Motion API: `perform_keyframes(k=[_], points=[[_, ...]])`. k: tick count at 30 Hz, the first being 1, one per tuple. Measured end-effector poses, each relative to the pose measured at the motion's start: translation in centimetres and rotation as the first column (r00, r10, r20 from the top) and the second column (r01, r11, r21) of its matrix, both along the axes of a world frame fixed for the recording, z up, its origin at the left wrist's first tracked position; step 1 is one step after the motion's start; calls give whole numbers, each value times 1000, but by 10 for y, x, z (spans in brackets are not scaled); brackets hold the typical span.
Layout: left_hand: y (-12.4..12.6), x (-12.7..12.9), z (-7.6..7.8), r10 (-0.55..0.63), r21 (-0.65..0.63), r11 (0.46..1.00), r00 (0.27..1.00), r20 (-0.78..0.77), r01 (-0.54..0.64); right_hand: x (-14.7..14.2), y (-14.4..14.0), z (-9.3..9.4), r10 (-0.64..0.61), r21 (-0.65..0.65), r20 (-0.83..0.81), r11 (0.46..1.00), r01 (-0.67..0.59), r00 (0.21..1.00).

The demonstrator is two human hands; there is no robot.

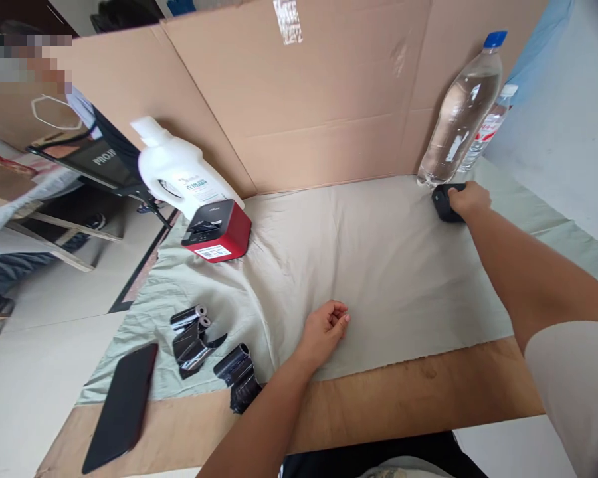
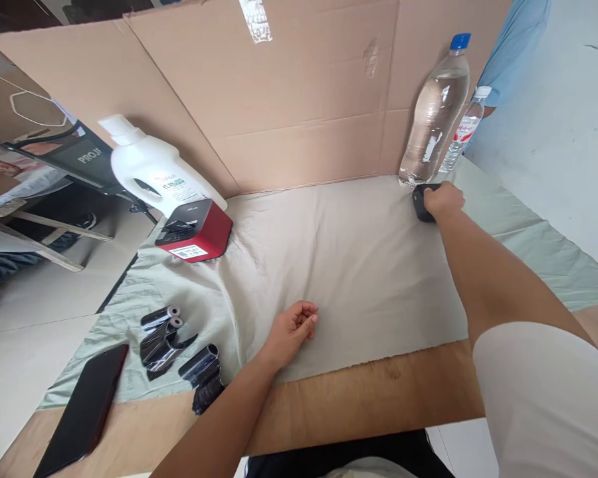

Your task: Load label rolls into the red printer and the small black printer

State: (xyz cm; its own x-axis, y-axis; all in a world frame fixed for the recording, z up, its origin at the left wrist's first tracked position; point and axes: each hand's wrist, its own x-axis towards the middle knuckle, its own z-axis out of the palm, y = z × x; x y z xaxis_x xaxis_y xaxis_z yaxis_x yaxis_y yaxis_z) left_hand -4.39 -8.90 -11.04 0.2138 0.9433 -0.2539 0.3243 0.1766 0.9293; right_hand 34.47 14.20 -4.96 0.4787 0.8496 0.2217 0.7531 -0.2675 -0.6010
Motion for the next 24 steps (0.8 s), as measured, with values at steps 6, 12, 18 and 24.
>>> perform_keyframes(k=[6, 12, 18, 24], points=[[-2, 4, 6, -90, 186, 974, 973, -212, 130, -116, -57, -34, 386, -89, 146, 922, -377, 911], [-28, -4, 32, -590, 265, 664, 707, -390, 700, -212, -168, -83, 723, -207, 236, 690, -694, 649], [44, -87, 72, 1, 353, 918, 887, -463, 183, -220, -185, -88, 724, -160, 290, 681, -714, 626], [156, -180, 101, 716, 503, 668, 292, -634, -548, -219, -181, -86, 721, -170, 286, 687, -707, 631]])
